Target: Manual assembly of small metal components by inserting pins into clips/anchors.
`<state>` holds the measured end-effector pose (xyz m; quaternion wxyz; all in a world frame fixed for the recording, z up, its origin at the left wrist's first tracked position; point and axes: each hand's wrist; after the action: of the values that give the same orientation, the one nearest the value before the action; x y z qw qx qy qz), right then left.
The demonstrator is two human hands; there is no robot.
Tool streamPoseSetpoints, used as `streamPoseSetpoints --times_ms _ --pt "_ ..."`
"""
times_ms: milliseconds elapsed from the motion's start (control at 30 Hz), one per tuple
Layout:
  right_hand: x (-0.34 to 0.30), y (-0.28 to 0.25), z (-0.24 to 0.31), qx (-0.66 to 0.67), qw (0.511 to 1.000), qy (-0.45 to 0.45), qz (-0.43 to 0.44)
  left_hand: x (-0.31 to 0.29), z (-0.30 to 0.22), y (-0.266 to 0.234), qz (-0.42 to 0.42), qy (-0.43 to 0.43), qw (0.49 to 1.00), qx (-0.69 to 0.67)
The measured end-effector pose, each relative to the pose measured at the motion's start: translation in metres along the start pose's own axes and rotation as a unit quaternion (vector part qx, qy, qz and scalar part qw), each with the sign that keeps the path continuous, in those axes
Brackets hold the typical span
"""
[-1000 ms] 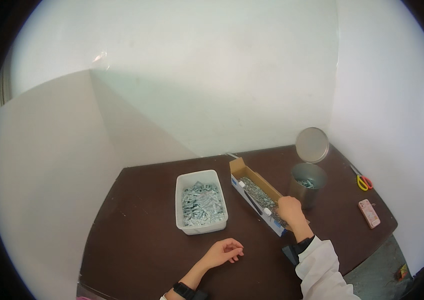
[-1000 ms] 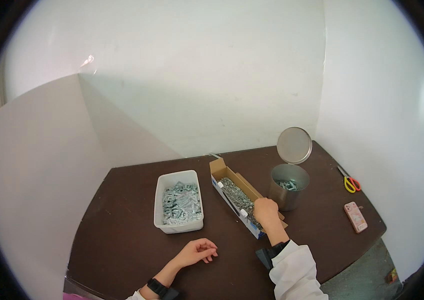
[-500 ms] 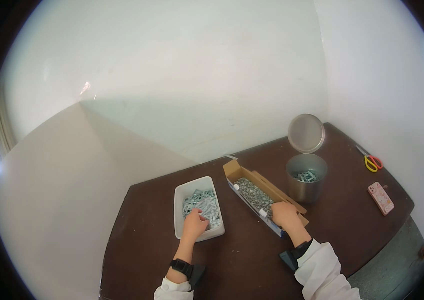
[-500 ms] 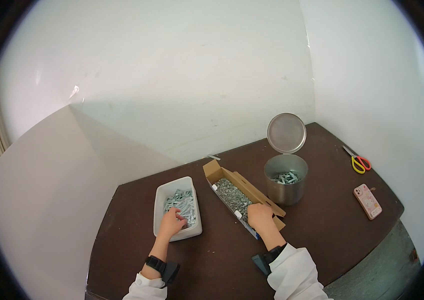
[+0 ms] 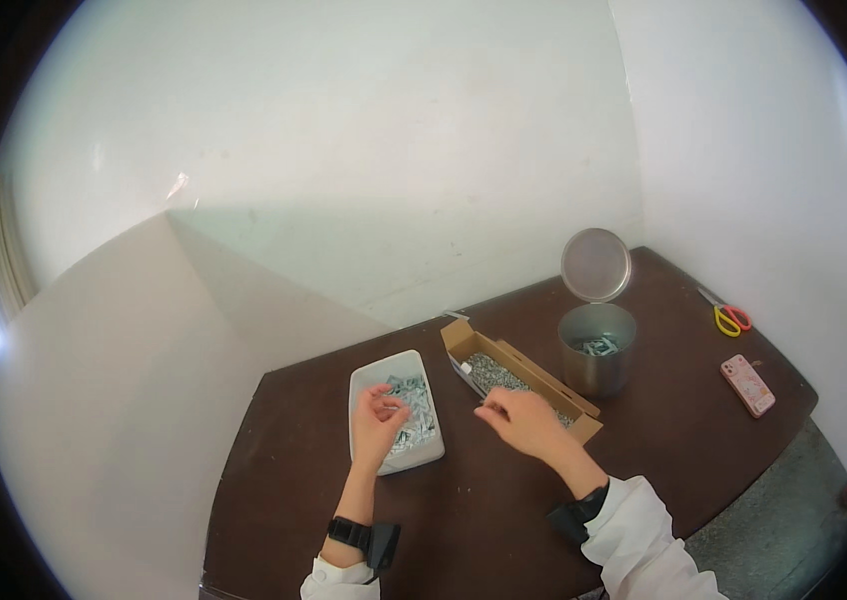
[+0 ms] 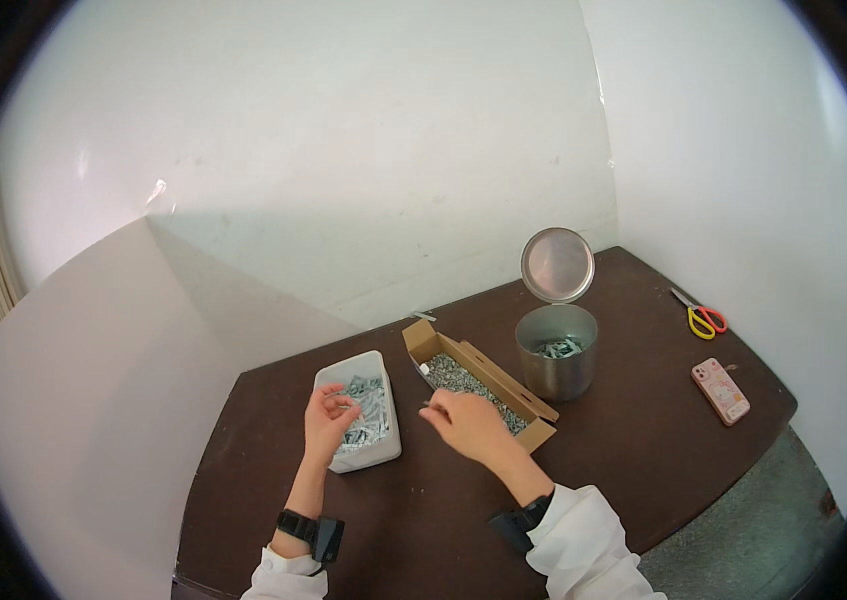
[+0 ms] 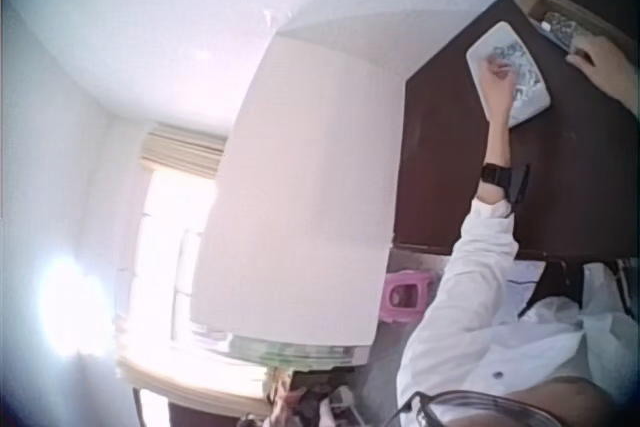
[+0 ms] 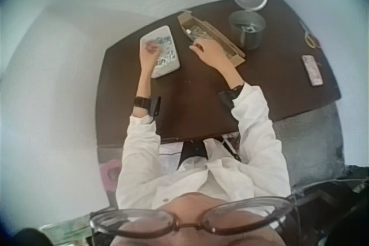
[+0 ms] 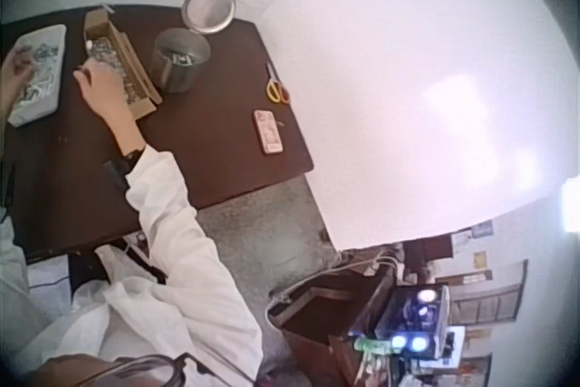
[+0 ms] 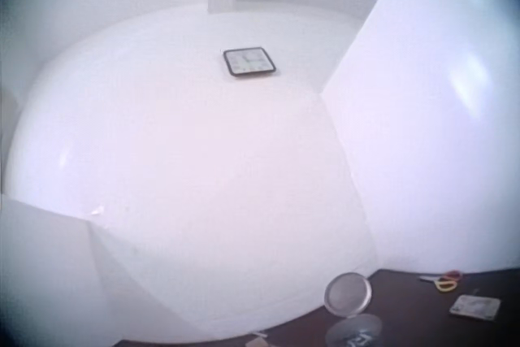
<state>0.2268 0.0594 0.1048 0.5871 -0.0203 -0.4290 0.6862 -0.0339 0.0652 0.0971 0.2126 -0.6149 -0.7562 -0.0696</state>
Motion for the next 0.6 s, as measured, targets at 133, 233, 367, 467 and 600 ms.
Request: streamPoseSetpoints --times_ms 133,233,367,467,600 --pt "-0.015 0.048 -0.018 0.142 0.988 -0.05 0.044 -0.046 0.005 0.023 0.168 -0.017 0.981 -0.092" --pt "-0.024 0.085 -0.027 0.284 0.953 0.019 0.105 -0.08 0.044 0.028 0.181 -0.097 0.957 -0.204" --pt "-0.024 0.092 -0.029 0.321 0.934 0.061 0.145 -0.093 0.063 0.038 0.157 -0.191 0.936 -0.249" --pt "-0.025 0.092 -0.034 0.336 0.924 0.104 0.152 -0.089 0.049 0.042 0.149 -0.193 0.931 -0.27" --pt "-0.029 0.095 -0.043 0.33 0.915 0.137 0.188 -0.095 0.076 0.044 0.146 -0.153 0.954 -0.215"
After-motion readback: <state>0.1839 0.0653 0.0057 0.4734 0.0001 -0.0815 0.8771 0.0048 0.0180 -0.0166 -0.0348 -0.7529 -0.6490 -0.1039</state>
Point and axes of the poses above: each hand's wrist, its own x-axis towards the middle knuckle, its own y-axis out of the palm, z = x × y, and after that the axes turned 4 degrees about -x, right-handed
